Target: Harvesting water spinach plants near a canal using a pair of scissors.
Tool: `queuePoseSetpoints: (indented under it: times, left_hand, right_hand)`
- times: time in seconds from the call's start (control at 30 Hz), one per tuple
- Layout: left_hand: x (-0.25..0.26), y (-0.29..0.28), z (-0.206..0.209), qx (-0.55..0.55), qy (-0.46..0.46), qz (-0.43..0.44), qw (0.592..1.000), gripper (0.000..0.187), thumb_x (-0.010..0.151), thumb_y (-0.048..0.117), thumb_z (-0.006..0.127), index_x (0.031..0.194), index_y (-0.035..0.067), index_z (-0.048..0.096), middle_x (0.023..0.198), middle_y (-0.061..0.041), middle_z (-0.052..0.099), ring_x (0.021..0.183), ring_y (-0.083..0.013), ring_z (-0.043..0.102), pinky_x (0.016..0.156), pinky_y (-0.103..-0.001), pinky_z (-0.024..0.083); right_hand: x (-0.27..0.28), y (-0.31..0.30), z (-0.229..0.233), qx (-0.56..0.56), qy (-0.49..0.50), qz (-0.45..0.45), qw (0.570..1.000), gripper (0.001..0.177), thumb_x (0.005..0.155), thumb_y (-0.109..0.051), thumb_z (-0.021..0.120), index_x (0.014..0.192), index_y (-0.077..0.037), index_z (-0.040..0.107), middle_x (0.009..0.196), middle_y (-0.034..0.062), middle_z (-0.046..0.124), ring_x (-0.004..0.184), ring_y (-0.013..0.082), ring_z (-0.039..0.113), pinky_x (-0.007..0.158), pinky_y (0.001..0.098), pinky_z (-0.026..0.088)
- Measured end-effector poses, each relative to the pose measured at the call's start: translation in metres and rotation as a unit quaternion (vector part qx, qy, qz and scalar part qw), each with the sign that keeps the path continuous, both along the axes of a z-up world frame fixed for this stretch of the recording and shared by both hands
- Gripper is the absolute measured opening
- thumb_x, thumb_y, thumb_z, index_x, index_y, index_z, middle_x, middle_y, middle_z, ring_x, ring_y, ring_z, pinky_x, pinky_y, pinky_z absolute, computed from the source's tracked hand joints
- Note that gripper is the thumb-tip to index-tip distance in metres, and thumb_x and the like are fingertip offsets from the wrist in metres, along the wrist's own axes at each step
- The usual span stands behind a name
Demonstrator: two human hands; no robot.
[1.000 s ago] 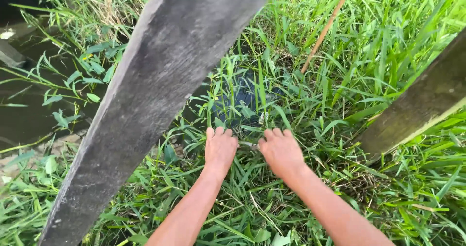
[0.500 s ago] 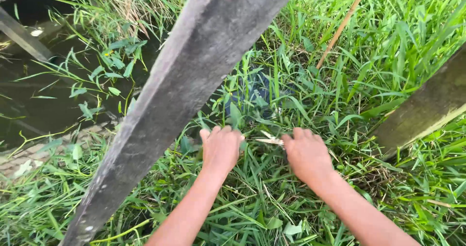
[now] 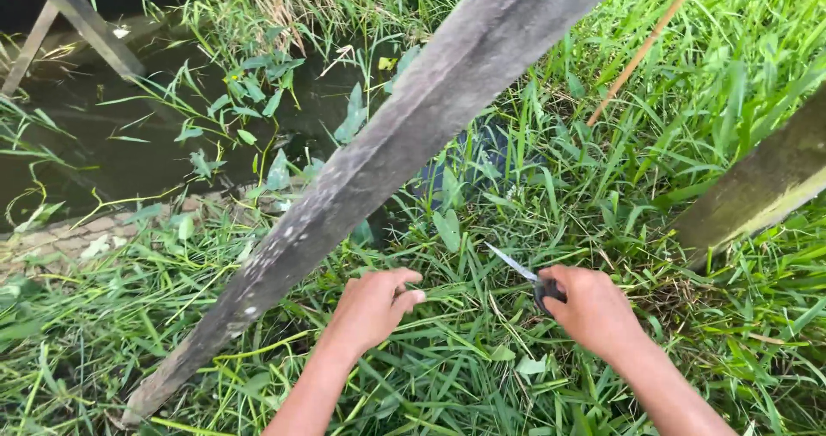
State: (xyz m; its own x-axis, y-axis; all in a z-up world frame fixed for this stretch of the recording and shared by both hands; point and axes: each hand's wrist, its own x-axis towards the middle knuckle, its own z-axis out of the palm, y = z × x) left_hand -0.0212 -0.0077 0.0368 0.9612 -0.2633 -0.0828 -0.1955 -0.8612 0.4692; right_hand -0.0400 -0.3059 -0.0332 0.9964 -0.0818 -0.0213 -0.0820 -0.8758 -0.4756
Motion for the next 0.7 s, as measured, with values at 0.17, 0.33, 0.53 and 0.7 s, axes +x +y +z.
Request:
queuePoseSetpoints:
  times: [0.17, 0.33, 0.53, 0.7]
  left_hand:
    - [-0.013, 0.028, -0.023, -0.018, -0.022, 0.015, 0.999, 0.04, 0.086, 0.019, 0.074, 0.127, 0.02, 0.071, 0.106, 0.003, 0.076, 0.083, -0.018, 0.07, 0.1, -0.049, 0.044]
    - [-0.024, 0.053, -0.029, -0.006, -0.048, 0.12, 0.992, 0.043, 0.092, 0.024, 0.067, 0.135, 0.024, 0.066, 0.109, 0.004, 0.07, 0.104, -0.013, 0.06, 0.093, -0.037, 0.039]
    - [-0.037, 0.082, -0.045, -0.032, -0.087, 0.148, 0.985, 0.037, 0.093, 0.029, 0.065, 0.129, 0.022, 0.069, 0.107, 0.005, 0.068, 0.099, -0.0149, 0.059, 0.085, -0.036, 0.035]
    - [-0.036, 0.093, -0.056, -0.036, -0.142, 0.14, 0.979, 0.033, 0.091, 0.023, 0.065, 0.123, 0.018, 0.072, 0.102, 0.001, 0.067, 0.093, -0.0183, 0.059, 0.085, -0.038, 0.036]
  right_hand:
    - [0.049, 0.025, -0.031, -0.218, -0.068, 0.019, 0.973, 0.032, 0.084, -0.026, 0.071, 0.114, -0.017, 0.066, 0.103, 0.0052, 0.067, 0.103, 0.0248, 0.068, 0.092, 0.0433, 0.057]
    - [0.121, 0.063, -0.066, -0.252, -0.124, 0.077, 0.957, 0.035, 0.074, -0.031, 0.08, 0.103, -0.012, 0.07, 0.107, 0.0097, 0.068, 0.101, 0.03, 0.067, 0.09, 0.0449, 0.049]
    - [0.143, 0.1, -0.063, -0.166, -0.081, 0.085, 0.979, 0.011, 0.087, -0.012, 0.062, 0.087, -0.003, 0.068, 0.087, 0.0159, 0.072, 0.067, 0.0342, 0.073, 0.063, 0.0466, 0.063]
    - [0.107, 0.121, -0.023, -0.103, -0.202, 0.176, 0.958, 0.031, 0.075, -0.02, 0.077, 0.103, -0.01, 0.068, 0.091, 0.0119, 0.069, 0.084, 0.0359, 0.069, 0.076, 0.0472, 0.058]
